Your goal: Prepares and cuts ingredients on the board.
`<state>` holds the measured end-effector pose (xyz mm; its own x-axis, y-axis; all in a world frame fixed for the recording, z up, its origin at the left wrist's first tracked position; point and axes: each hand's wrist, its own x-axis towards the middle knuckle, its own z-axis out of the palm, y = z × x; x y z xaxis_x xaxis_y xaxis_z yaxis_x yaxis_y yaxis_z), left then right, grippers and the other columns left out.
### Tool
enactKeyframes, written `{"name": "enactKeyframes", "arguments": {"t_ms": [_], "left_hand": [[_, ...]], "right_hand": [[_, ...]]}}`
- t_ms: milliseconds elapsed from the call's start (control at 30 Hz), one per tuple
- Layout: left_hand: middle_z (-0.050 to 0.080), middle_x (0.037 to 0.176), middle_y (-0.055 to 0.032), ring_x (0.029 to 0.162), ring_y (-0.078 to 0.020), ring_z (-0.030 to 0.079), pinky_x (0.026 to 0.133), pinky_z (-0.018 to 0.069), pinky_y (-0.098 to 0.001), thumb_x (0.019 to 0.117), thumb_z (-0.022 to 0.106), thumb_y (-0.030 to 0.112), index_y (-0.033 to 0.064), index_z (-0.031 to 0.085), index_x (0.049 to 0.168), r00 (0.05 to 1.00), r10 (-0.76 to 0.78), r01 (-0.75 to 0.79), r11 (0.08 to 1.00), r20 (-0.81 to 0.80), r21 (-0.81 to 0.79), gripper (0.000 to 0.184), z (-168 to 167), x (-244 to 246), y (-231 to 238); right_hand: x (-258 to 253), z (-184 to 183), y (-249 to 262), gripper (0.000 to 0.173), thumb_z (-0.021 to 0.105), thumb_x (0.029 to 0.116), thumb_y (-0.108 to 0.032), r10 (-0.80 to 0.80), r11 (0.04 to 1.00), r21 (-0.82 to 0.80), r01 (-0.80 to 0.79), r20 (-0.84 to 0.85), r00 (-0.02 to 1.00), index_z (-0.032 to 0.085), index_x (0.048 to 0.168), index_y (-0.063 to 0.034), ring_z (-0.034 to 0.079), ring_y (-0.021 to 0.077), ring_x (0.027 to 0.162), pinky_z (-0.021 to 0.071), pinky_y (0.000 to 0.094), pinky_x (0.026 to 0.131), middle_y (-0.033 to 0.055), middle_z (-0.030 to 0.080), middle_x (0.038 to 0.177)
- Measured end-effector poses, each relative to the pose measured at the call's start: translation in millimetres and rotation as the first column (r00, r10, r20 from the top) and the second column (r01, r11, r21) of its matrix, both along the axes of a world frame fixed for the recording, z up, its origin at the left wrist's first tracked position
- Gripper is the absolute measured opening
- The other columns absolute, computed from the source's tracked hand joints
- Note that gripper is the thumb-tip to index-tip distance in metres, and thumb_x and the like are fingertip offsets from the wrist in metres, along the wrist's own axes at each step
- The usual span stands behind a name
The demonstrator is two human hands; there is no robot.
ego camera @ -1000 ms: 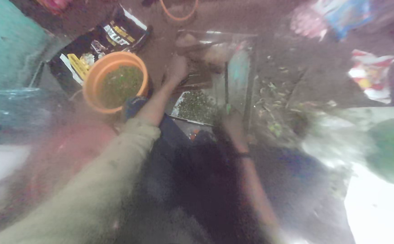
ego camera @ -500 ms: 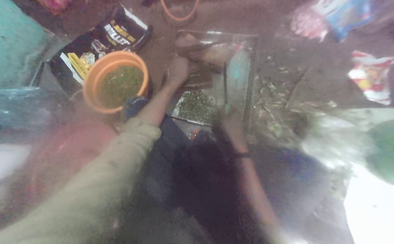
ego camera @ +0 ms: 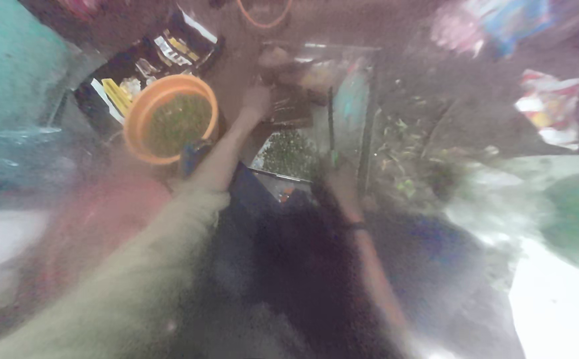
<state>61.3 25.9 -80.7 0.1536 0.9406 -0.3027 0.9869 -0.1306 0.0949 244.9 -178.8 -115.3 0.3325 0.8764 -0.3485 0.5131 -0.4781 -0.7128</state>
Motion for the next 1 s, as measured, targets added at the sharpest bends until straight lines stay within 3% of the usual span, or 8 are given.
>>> {"name": "enactKeyframes", "arguments": {"t_ms": [67, 167, 267, 333, 500, 633, 867, 1000], "left_hand": [[0.064, 0.130, -0.0304, 0.117, -0.0502, 0.064, 0.092, 0.0531, -0.0689, 0.0931, 0.070, 0.014, -0.0046, 0.062, 0.130, 1.000, -0.010, 0.010, 1.000, 0.025, 0.005, 0.042, -16.3, 0.9, 4.2], [0.064, 0.127, -0.0304, 0.115, -0.0483, 0.065, 0.090, 0.0550, -0.0668, 0.0922, 0.071, 0.016, -0.0075, 0.065, 0.122, 0.999, -0.043, 0.042, 0.998, 0.003, 0.035, 0.038, -34.9, 1.2, 7.5], [0.066, 0.122, -0.0282, 0.112, -0.0467, 0.066, 0.087, 0.0554, -0.0681, 0.0799, 0.082, 0.027, -0.0025, 0.069, 0.114, 0.999, -0.052, 0.052, 0.998, -0.012, 0.029, 0.047, -24.7, 0.1, 2.1], [0.066, 0.124, -0.0283, 0.116, -0.0469, 0.065, 0.092, 0.0526, -0.0688, 0.0859, 0.078, 0.023, -0.0017, 0.069, 0.119, 0.999, 0.001, 0.000, 1.000, 0.039, -0.020, 0.043, 2.5, 0.9, -5.9], [0.069, 0.115, -0.0284, 0.109, -0.0428, 0.068, 0.095, 0.0528, -0.0626, 0.0985, 0.068, 0.027, -0.0067, 0.069, 0.112, 0.969, 0.130, -0.141, 0.989, 0.212, 0.035, 0.036, 29.2, -16.8, 1.1], [0.074, 0.109, -0.0202, 0.098, -0.0319, 0.073, 0.093, 0.0583, -0.0530, 0.0943, 0.070, 0.017, -0.0011, 0.073, 0.111, 0.890, 0.150, -0.196, 0.978, 0.431, 0.065, 0.025, 18.2, -34.4, 20.4], [0.076, 0.109, -0.0141, 0.099, -0.0263, 0.073, 0.094, 0.0582, -0.0491, 0.0945, 0.071, 0.013, 0.0048, 0.077, 0.111, 0.856, -0.004, -0.037, 0.997, 0.517, 0.069, 0.020, 14.8, -41.0, 27.3], [0.072, 0.116, -0.0199, 0.112, -0.0350, 0.069, 0.101, 0.0529, -0.0564, 0.0928, 0.072, 0.019, 0.0014, 0.075, 0.111, 0.932, -0.160, 0.124, 0.984, 0.325, 0.127, 0.025, 6.8, -17.0, 17.9]], "right_hand": [[1.5, 2.8, -1.1, 0.044, 0.051, 0.1089, -0.042, -0.003, 1.000, 0.013, 0.004, -0.008, 1.000, 0.061, 0.125, -0.0020, 0.068, 0.0368, 0.086, 0.0545, 0.0581, 0.080, 0.0216, 0.068, 0.096], [3.0, 0.5, -0.5, 0.042, 0.053, 0.1084, -0.040, -0.012, 1.000, 0.028, 0.012, -0.006, 1.000, 0.062, 0.126, -0.0035, 0.068, 0.0368, 0.086, 0.0548, 0.0587, 0.079, 0.0214, 0.069, 0.095], [2.3, -0.8, 0.6, 0.042, 0.052, 0.1087, -0.041, -0.012, 1.000, 0.016, 0.012, -0.025, 1.000, 0.061, 0.126, -0.0040, 0.068, 0.0361, 0.085, 0.0552, 0.0578, 0.079, 0.0203, 0.068, 0.095], [2.7, 4.8, -1.3, 0.042, 0.053, 0.1088, -0.038, -0.020, 1.000, 0.014, 0.021, -0.033, 0.999, 0.060, 0.129, -0.0019, 0.068, 0.0390, 0.090, 0.0543, 0.0595, 0.082, 0.0236, 0.068, 0.099], [3.4, -0.5, -4.1, 0.043, 0.053, 0.1090, -0.038, -0.006, 0.999, 0.039, 0.006, 0.006, 1.000, 0.059, 0.127, 0.0008, 0.068, 0.0395, 0.088, 0.0544, 0.0602, 0.080, 0.0243, 0.068, 0.099], [3.5, -10.4, 0.6, 0.046, 0.051, 0.1089, -0.041, 0.015, 1.000, 0.022, -0.015, 0.039, 0.999, 0.059, 0.127, 0.0005, 0.069, 0.0422, 0.089, 0.0548, 0.0624, 0.079, 0.0251, 0.069, 0.099], [0.3, -7.2, 3.7, 0.045, 0.051, 0.1090, -0.042, 0.012, 1.000, -0.022, -0.012, 0.044, 0.999, 0.059, 0.126, -0.0003, 0.069, 0.0437, 0.092, 0.0543, 0.0638, 0.081, 0.0258, 0.069, 0.099], [-0.8, -9.5, 4.0, 0.046, 0.052, 0.1084, -0.044, -0.004, 1.000, -0.021, 0.005, 0.046, 0.999, 0.060, 0.124, -0.0018, 0.069, 0.0410, 0.089, 0.0548, 0.0625, 0.079, 0.0233, 0.069, 0.097]]}}
